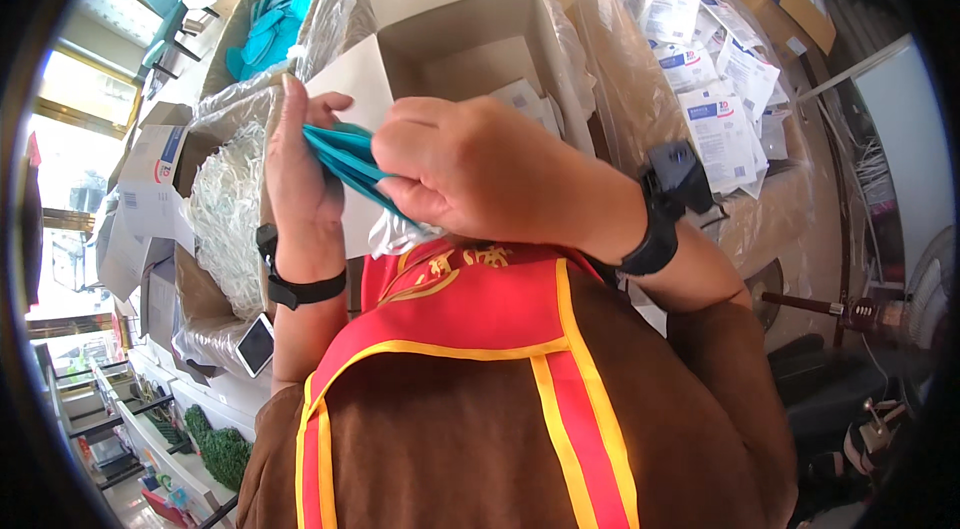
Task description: Packing hygiene face masks into individual or larger boxes.
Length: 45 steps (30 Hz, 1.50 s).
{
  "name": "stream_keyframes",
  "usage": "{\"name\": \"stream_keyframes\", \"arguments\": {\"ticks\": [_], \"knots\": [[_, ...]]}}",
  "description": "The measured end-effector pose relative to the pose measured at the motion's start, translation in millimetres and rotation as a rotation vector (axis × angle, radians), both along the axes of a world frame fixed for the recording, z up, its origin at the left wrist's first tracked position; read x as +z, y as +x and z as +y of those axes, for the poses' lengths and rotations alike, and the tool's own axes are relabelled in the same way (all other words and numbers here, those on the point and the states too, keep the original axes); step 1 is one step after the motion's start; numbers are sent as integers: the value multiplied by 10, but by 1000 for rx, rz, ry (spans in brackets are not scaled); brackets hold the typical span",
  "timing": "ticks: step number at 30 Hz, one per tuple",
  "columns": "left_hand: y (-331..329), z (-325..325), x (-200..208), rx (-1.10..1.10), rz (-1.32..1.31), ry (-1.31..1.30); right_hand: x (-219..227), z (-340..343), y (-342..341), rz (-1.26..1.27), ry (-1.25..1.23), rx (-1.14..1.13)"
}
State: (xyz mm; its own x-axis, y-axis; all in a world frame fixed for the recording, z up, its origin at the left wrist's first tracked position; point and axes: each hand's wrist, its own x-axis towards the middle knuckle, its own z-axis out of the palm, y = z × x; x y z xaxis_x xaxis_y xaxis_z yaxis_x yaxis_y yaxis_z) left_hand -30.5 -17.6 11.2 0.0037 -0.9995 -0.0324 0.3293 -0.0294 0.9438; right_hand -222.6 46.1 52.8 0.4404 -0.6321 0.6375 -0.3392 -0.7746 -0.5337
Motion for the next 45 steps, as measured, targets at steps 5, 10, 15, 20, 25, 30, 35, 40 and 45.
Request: {"name": "stream_keyframes", "arguments": {"ticks": [5, 10, 15, 20, 25, 30, 35, 40, 45], "knots": [[637, -31, 179, -68, 289, 31, -4, -401, -241, -125, 126, 92], [933, 206, 544, 358, 37, -354, -580, -1044, -395, 600, 406, -184], [1073, 416, 715, 460, 98, -289, -1437, -1213, -168, 1031, 460, -223], [955, 311, 499, 418, -20, -198, -1955, -1114, -261, 1259, 251, -267], [818, 233, 258, 232, -160, -160, -1672, -984, -214, 1073, 447, -237], [595, 226, 165, -29, -195, -211, -1649, -997, -287, 999, 541, -206], [538, 266, 177, -66, -184, -203, -1705, -1020, -311, 991, 632, -203], [475, 264, 144, -63, -164, -199, -1642, -1056, -334, 888, 736, -219], [386, 255, 129, -100, -395, -142, -1263, -911, -454, 658, 562, -131]]}}
